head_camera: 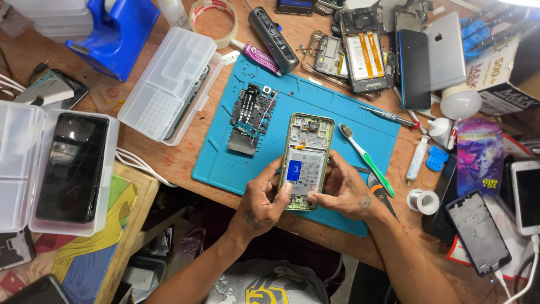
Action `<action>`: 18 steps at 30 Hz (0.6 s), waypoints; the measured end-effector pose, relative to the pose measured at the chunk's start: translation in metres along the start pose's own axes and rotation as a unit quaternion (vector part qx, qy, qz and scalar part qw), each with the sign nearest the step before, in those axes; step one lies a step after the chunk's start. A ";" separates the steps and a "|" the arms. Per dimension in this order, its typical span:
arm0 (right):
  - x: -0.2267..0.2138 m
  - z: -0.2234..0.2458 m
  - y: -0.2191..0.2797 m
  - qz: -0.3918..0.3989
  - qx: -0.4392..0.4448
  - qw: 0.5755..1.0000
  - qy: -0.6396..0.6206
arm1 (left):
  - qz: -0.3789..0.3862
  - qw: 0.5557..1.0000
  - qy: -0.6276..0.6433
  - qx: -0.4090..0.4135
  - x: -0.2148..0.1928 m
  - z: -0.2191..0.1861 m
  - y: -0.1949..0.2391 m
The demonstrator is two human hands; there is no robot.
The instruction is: The person disassembles a smartphone, removes the battery, cleans internal components with a toothbrush, and reassembles the device. They then handle a second smartphone, removing its back cover and inspecting the internal layout.
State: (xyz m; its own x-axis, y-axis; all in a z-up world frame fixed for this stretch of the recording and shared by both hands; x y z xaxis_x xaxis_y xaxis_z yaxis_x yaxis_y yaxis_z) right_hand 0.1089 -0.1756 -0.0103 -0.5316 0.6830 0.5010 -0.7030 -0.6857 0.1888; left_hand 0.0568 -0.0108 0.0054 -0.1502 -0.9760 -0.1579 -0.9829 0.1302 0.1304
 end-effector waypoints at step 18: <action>-0.034 -0.026 0.004 -0.062 -0.015 0.990 -0.129 | -0.220 0.907 -0.350 0.083 -0.138 -0.093 -0.008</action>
State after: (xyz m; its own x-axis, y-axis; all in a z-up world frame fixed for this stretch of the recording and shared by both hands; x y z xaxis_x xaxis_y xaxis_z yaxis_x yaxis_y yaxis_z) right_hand 0.1120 -0.1944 -0.0484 -0.3047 0.6723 0.6746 -0.7717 -0.5894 0.2389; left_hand 0.0955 0.1070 0.1168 0.2861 -0.5967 -0.7497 -0.9580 -0.1632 -0.2357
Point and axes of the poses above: each hand's wrist, its own y-axis away from the middle knuckle, its own x-axis out of the palm, z = x × y, the point moved 6 cm from there along -y, towards the middle knuckle, and after that the axes turned 11 degrees about -y, right-handed, at the moved point
